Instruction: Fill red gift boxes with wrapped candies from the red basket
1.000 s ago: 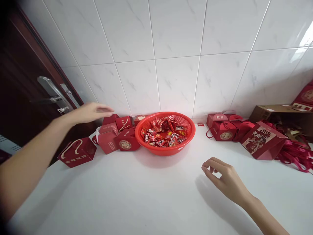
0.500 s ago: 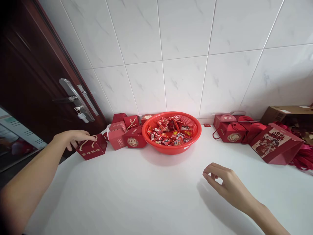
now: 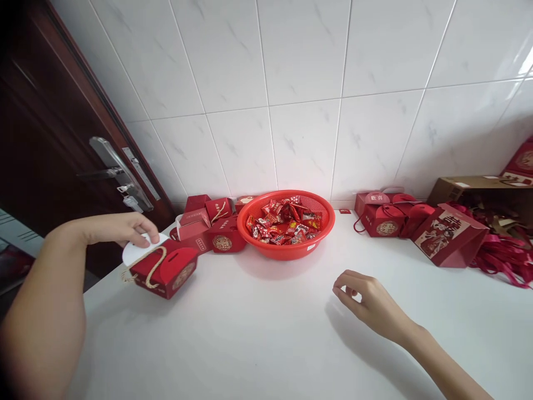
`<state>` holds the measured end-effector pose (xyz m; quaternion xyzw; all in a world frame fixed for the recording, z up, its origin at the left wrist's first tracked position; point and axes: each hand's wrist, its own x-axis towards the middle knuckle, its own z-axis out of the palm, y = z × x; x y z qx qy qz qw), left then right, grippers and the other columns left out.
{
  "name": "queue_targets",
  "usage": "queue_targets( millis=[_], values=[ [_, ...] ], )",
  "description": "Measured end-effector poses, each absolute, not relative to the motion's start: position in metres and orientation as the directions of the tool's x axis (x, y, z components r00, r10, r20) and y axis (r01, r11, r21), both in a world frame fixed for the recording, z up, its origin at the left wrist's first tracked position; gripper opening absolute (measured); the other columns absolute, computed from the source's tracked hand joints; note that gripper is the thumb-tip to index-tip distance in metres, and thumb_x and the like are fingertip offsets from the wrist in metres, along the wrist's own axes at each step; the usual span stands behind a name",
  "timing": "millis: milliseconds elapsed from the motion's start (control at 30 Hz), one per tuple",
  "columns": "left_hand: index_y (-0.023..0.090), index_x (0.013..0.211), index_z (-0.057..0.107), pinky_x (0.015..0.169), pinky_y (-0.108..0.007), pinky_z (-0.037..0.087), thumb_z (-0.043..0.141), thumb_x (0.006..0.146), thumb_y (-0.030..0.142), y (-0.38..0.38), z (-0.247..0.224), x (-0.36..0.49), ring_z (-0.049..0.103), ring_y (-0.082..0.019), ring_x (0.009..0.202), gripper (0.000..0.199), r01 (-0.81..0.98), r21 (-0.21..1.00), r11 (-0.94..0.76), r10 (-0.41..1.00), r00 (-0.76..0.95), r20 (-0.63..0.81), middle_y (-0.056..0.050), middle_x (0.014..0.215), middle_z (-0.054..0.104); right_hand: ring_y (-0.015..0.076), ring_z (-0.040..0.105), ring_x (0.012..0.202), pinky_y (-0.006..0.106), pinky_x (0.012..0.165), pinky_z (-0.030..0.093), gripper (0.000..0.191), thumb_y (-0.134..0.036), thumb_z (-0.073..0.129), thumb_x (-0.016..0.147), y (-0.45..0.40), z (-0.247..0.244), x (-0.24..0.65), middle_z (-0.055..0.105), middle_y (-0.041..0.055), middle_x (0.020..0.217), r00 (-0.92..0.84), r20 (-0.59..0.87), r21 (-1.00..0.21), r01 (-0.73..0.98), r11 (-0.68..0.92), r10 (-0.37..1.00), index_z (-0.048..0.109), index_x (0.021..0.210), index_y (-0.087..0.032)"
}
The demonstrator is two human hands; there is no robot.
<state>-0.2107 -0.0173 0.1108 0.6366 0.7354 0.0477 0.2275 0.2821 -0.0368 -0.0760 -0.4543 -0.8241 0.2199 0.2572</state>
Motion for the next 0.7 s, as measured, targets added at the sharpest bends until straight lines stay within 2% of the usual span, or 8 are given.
queue_targets(
  millis=[67,167,300,400,533,700],
  values=[
    [0.013,0.084,0.079,0.067,-0.021,0.049,0.068,0.066,0.028,-0.018,0.119,-0.187,0.065,-0.018,0.076,0.025,0.912,0.408,0.04,0.923,0.122,-0.364,-0.001,0.081,0.074,0.0168,0.064,0.067,0.026,0.05,0.051,0.033,-0.044,0.045,0.1,-0.037,-0.076,0.277,0.07,0.006,0.088,-0.469,0.225,-0.595,0.628,0.502,0.854,0.067,0.087,-0.024],
    [0.017,0.095,0.081,0.068,-0.019,0.045,0.065,0.077,0.029,-0.018,0.118,-0.14,0.063,-0.016,0.079,0.027,0.865,0.398,-0.305,0.85,0.436,-0.296,-0.001,0.087,0.076,0.0165,0.065,0.07,0.027,0.054,0.054,0.026,-0.041,0.048,0.1,-0.04,-0.071,0.264,0.071,0.0061,0.093,-0.487,0.259,-0.596,0.599,0.534,0.834,0.068,0.098,-0.024],
    [0.021,0.096,0.08,0.07,-0.02,0.044,0.056,0.088,0.018,-0.018,0.091,-0.073,0.066,-0.015,0.078,0.026,0.693,0.463,-0.552,0.707,0.684,-0.181,-0.001,0.092,0.077,0.0138,0.066,0.072,0.029,0.066,0.059,0.027,-0.033,0.051,0.1,-0.044,-0.056,0.241,0.069,0.0083,0.109,-0.509,0.421,-0.592,0.473,0.652,0.751,0.061,0.124,-0.025],
    [0.022,0.094,0.078,0.072,-0.023,0.044,0.046,0.092,0.013,-0.016,0.064,-0.038,0.064,-0.015,0.077,0.033,0.619,0.428,-0.659,0.645,0.757,-0.101,-0.001,0.085,0.074,0.0132,0.067,0.077,0.031,0.074,0.06,0.029,-0.029,0.048,0.102,-0.045,-0.044,0.225,0.065,0.0107,0.121,-0.54,0.494,-0.582,0.377,0.721,0.681,0.059,0.128,-0.026],
    [0.023,0.098,0.077,0.075,-0.028,0.043,0.039,0.092,0.011,-0.007,0.035,-0.024,0.06,-0.019,0.079,0.041,0.637,0.347,-0.689,0.664,0.746,-0.051,-0.004,0.084,0.065,0.0179,0.068,0.09,0.034,0.078,0.06,0.024,-0.029,0.048,0.102,-0.043,-0.036,0.208,0.063,0.0122,0.125,-0.626,0.45,-0.525,0.393,0.755,0.638,0.065,0.118,-0.024],
    [0.022,0.102,0.074,0.08,-0.03,0.044,0.038,0.092,0.016,0.001,0.017,-0.036,0.06,-0.021,0.089,0.037,0.658,0.459,-0.597,0.706,0.703,-0.088,-0.006,0.094,0.061,0.0241,0.068,0.097,0.041,0.082,0.059,0.037,-0.039,0.062,0.095,-0.034,-0.037,0.198,0.058,0.0179,0.136,-0.692,0.358,-0.411,0.486,0.771,0.627,0.064,0.127,-0.02]
  ],
)
